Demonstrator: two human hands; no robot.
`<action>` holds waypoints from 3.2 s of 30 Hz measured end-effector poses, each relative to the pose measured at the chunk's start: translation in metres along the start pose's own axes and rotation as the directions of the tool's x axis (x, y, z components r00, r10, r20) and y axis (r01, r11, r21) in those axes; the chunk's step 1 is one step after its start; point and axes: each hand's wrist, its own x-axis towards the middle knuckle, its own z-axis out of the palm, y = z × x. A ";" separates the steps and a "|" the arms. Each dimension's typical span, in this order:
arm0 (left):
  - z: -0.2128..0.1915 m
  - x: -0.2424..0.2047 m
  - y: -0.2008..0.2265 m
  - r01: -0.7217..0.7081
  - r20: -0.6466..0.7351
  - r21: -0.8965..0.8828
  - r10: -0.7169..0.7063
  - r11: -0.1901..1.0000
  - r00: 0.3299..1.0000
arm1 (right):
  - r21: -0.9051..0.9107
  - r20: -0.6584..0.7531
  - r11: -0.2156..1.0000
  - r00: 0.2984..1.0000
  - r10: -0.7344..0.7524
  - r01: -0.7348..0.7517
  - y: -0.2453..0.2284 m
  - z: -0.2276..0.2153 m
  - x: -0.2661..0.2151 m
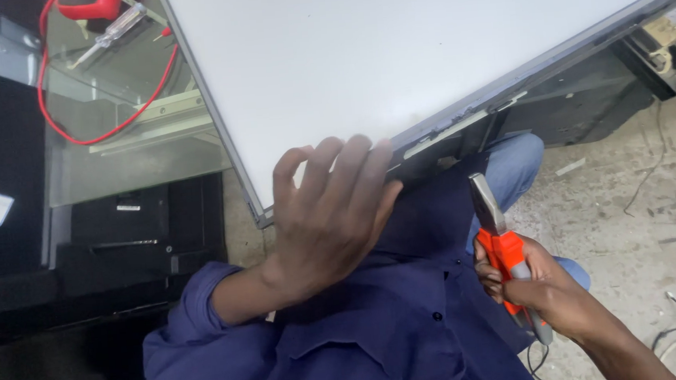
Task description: The person uses a small tool to pry open the bezel of a white monitor, then switches to pliers to continue removing the frame along the edge.
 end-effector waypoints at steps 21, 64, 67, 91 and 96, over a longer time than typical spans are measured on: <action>-0.005 -0.030 -0.031 -0.011 -0.117 -0.050 0.005 0.999 0.993 | 0.048 -0.041 0.999 0.999 0.020 -0.018 0.006 0.001 0.006; 0.007 0.015 -0.095 -0.698 -0.263 0.134 0.704 0.704 0.659 | 0.091 -0.232 0.953 0.924 0.304 -0.291 -0.093 0.099 -0.018; 0.009 0.012 -0.097 -0.724 -0.240 0.117 0.727 0.680 0.643 | 0.065 -0.259 0.963 0.928 0.268 -0.261 -0.087 0.099 -0.018; 0.003 0.020 -0.094 -0.717 -0.227 0.156 0.732 0.679 0.643 | 0.174 0.075 0.985 0.997 -0.013 -0.001 -0.055 0.068 0.003; 0.002 0.024 -0.087 -0.692 -0.253 0.203 0.720 0.692 0.646 | 0.160 0.031 0.987 0.999 0.017 -0.022 -0.040 0.054 0.014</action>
